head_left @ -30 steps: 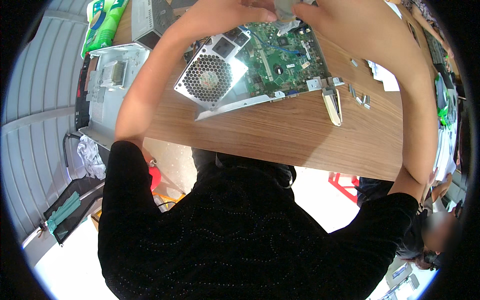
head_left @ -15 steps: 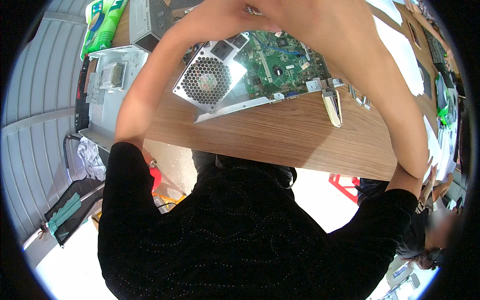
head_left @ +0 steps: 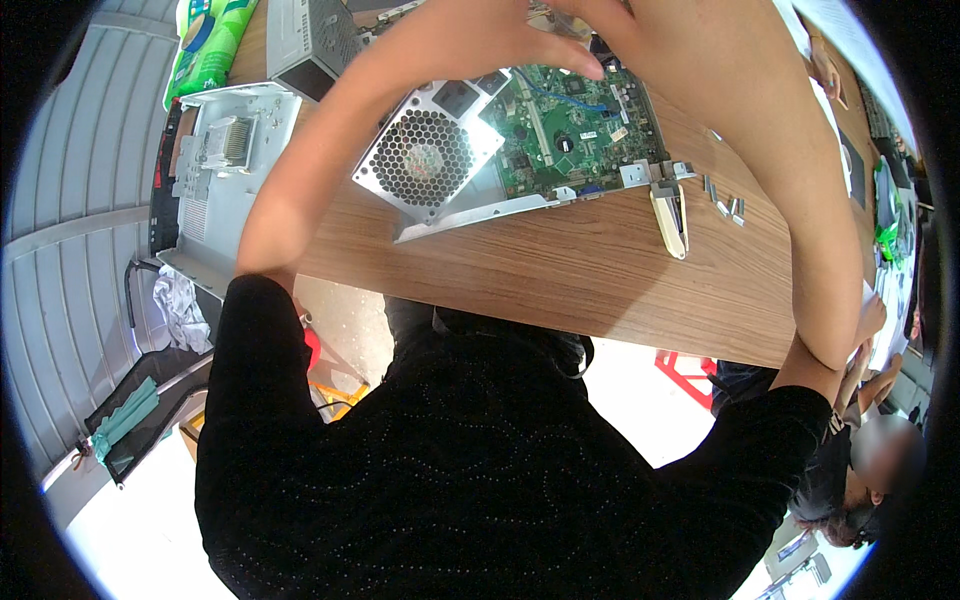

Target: The person uses a screwdriver to remove several screws from a power supply unit and internal metal components within a computer chassis, then lifts the power supply unit and places it on the wooden table surface.

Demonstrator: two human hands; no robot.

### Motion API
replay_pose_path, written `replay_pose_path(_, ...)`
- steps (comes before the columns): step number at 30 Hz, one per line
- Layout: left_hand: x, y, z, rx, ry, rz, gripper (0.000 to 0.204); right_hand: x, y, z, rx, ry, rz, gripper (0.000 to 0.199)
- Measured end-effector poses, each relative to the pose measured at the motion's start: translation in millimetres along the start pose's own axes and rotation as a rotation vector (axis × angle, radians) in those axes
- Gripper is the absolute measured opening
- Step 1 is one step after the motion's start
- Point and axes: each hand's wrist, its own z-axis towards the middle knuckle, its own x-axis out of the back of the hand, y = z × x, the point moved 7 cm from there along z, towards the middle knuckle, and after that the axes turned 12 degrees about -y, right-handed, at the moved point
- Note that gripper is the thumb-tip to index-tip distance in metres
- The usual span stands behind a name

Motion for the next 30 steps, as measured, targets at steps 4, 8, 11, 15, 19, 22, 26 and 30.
replay_pose_path(4, 1.8, -10.6, 2.7, -0.002, -0.035, -0.219, 0.049, -2.2, -1.3, -3.7, 0.339, 0.053, 0.081, 0.033)
replay_pose_path(8, 0.7, -16.0, 1.3, -0.013, -0.035, -0.003, 0.049, -14.5, 2.0, 0.8, 0.374, 0.166, 0.075, 0.035)
replay_pose_path(11, -2.4, -15.4, -1.2, -0.039, 0.006, -0.086, 0.049, -20.4, 4.9, 1.3, 0.228, 0.079, 0.007, 0.035)
replay_pose_path(15, -0.6, -8.7, 0.5, -0.028, -0.043, -0.139, 0.054, -8.8, -8.0, -2.6, 0.259, 0.012, -0.034, 0.032)
replay_pose_path(19, 4.0, -9.8, 4.0, 0.072, -0.078, 0.017, 0.055, -1.9, -14.2, -14.6, 0.183, 0.269, 0.034, 0.027)
replay_pose_path(22, 2.8, -11.6, 4.5, 0.063, -0.032, 0.139, 0.054, -11.9, -0.2, -0.7, 0.083, 0.155, -0.059, 0.029)
replay_pose_path(26, 3.2, -11.2, 4.3, -0.091, -0.017, -0.163, 0.052, -12.0, 3.2, -3.4, 0.198, 0.198, -0.064, 0.036)
replay_pose_path(30, 6.9, -16.9, 5.5, 0.055, -0.048, -0.004, 0.057, -10.1, -3.6, -9.5, 0.274, 0.288, -0.049, 0.036)
